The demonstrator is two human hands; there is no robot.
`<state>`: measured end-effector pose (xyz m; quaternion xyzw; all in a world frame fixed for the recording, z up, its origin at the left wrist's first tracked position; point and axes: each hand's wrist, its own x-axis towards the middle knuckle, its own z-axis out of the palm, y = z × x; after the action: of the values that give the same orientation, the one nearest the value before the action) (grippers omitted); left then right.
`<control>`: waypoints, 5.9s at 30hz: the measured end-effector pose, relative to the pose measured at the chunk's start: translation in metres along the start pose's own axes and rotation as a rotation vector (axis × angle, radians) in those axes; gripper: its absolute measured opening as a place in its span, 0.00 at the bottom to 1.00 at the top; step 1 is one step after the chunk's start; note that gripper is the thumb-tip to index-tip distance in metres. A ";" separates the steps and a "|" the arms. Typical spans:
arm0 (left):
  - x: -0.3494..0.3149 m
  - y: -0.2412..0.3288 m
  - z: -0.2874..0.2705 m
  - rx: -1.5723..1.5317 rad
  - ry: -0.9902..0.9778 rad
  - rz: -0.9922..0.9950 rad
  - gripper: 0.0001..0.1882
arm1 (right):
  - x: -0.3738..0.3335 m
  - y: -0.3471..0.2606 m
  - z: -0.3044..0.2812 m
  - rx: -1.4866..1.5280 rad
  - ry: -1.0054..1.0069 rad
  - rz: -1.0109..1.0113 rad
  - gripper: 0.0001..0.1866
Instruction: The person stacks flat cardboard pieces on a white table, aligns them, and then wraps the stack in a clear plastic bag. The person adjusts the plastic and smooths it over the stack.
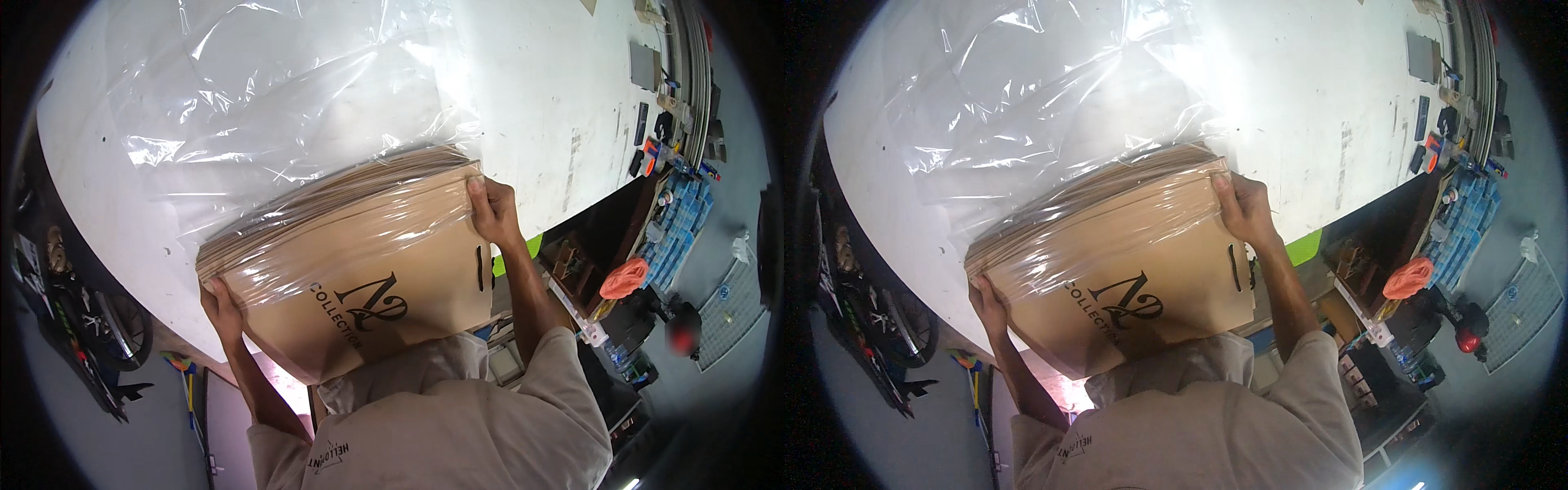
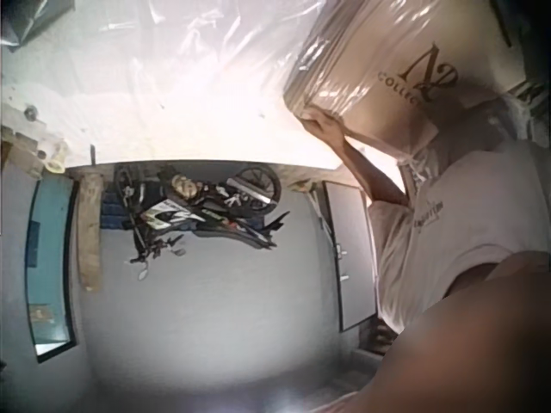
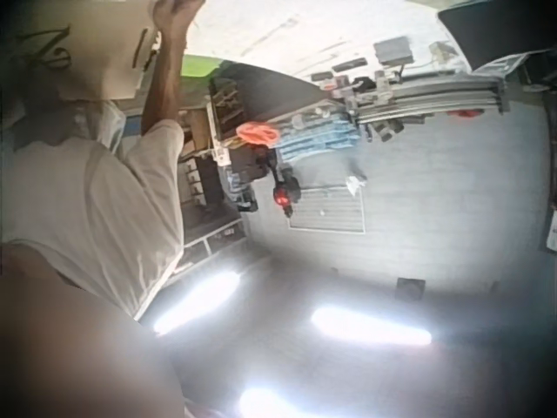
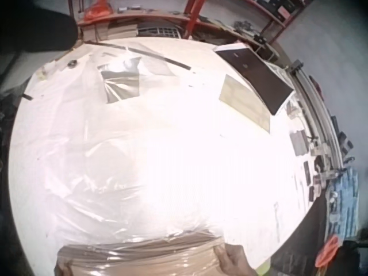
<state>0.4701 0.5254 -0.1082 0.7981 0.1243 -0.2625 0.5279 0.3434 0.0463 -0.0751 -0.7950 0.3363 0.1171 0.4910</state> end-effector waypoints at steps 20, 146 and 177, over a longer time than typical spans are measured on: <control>-0.004 0.037 0.027 0.213 0.124 0.052 0.23 | 0.010 -0.001 0.014 0.199 0.297 0.190 0.15; 0.007 -0.063 -0.045 -0.434 -0.050 -0.054 0.43 | 0.008 0.014 0.007 0.605 -0.077 0.234 0.32; 0.027 -0.012 -0.007 -0.847 -0.028 -0.390 0.15 | 0.017 0.050 -0.018 0.451 -0.156 0.250 0.42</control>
<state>0.4889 0.5347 -0.1309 0.4703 0.3610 -0.2937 0.7498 0.3209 0.0090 -0.1103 -0.6062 0.4108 0.1599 0.6620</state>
